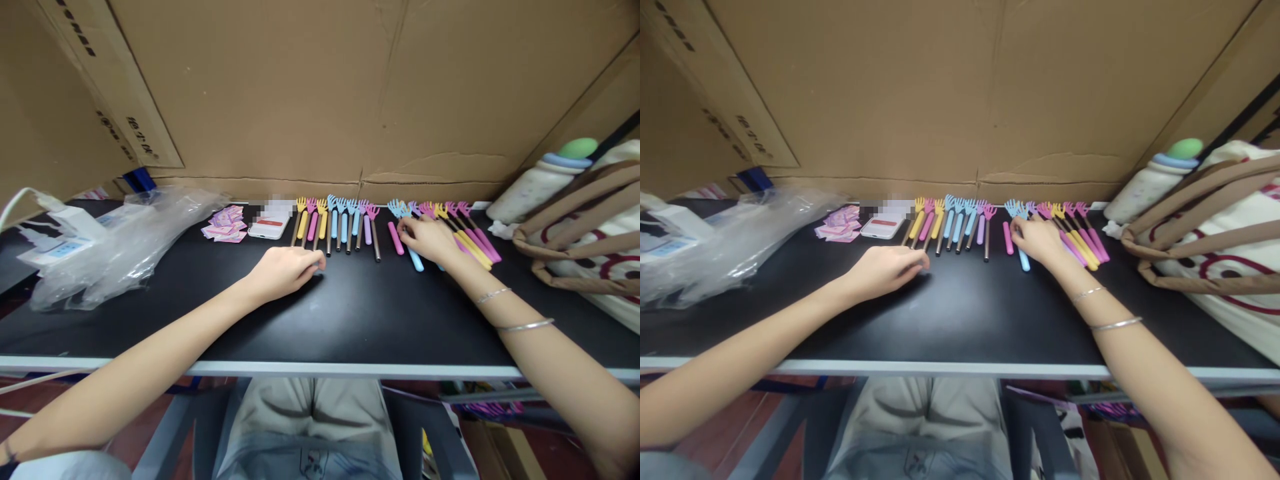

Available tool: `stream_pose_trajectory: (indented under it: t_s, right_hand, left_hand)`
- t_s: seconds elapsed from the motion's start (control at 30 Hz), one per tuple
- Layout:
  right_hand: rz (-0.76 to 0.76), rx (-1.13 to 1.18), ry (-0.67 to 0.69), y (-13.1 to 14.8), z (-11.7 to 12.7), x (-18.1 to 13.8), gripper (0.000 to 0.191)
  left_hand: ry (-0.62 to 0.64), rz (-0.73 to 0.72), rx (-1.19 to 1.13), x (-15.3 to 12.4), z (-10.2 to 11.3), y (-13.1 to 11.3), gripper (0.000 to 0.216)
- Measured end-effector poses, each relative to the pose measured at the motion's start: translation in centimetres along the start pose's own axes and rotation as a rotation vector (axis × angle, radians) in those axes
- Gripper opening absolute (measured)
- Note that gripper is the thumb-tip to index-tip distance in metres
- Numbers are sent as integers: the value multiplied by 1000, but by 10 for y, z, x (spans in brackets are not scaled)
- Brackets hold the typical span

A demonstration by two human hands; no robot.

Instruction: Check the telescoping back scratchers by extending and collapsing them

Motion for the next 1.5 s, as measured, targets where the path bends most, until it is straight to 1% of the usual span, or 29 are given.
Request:
stream_pose_trajectory:
  t_s: [0.1, 0.2, 0.33, 0.43, 0.53, 0.67, 0.77, 1.07, 1.27, 1.37, 1.5]
  right_hand:
    - [55, -36, -30, 3, 1, 0, 28]
    - [78, -49, -48, 4, 3, -1, 26]
    - [61, -51, -61, 4, 11, -3, 29]
    - [30, -11, -76, 6, 20, -4, 34]
    - [52, 30, -87, 14, 25, -5, 32]
    - [115, 55, -64, 26, 19, -7, 22]
    - [140, 78, -57, 31, 15, -8, 18]
    - [153, 154, -9, 52, 23, -16, 21]
    - [201, 196, -42, 61, 32, -19, 25]
    - [212, 211, -27, 61, 31, -20, 28]
    - [224, 241, 16, 61, 25, -19, 25]
  left_hand:
    - [6, -5, -9, 0, -1, 0, 16]
    - [11, -4, -18, 0, -1, -1, 16]
    - [16, -4, -34, 0, -1, -1, 17]
    - [17, -6, -36, 0, -2, 0, 18]
    - [25, -13, -35, 0, -3, -1, 19]
    - [26, -8, -38, 0, -3, 0, 18]
    - [26, -19, -40, 0, -3, -2, 18]
    - [35, -28, -44, 1, -5, -2, 20]
    - [53, -20, -37, 1, -5, -3, 21]
    - [40, -28, -46, 1, -4, -4, 22]
    - [34, -29, -49, 1, -4, -3, 22]
Point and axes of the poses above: each hand's wrist, its own x-axis towards the middle knuckle, its own z-axis out of the back of the hand, y = z × x, the point moved 10 cm from there along x, towards the middle knuckle, and after that the axes turned 1 degree about y, right-handed, at the moved point
